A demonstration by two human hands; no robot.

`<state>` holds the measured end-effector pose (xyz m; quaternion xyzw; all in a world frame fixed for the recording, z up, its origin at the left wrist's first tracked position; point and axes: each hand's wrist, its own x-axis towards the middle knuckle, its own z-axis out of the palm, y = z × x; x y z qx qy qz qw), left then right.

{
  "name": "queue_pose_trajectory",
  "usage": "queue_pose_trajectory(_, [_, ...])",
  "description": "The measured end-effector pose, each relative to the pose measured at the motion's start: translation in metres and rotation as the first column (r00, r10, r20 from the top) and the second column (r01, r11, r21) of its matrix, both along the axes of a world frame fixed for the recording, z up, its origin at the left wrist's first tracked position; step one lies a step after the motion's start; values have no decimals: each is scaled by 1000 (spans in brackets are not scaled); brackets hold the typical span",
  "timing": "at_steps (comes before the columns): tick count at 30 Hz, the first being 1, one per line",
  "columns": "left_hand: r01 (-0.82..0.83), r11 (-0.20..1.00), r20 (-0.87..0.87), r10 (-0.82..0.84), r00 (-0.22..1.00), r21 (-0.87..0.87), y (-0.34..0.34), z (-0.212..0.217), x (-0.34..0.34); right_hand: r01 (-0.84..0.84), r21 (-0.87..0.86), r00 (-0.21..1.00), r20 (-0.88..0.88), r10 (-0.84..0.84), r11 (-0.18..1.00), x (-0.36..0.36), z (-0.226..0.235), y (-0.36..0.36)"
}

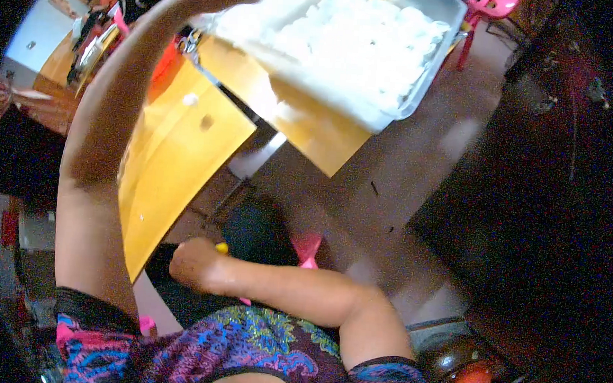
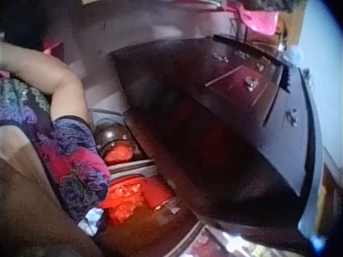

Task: The person uses a small tool to scrape the inner surface of a white plastic component before gathering more pieces from a bin to continue the task.

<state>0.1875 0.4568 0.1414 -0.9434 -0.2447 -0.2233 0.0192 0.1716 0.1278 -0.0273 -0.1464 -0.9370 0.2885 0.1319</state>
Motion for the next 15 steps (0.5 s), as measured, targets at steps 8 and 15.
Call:
queue_pose_trajectory(8, [-513, 848, -29, 514, 857, -129, -164, -95, -221, -85, 15, 994, 66, 84, 996, 15, 36, 4])
queue_pose_trajectory(15, [-761, 643, 226, 731, 644, 86, -236, -156, -291, 97, 168, 992, 65, -110, 981, -6, 32, 2])
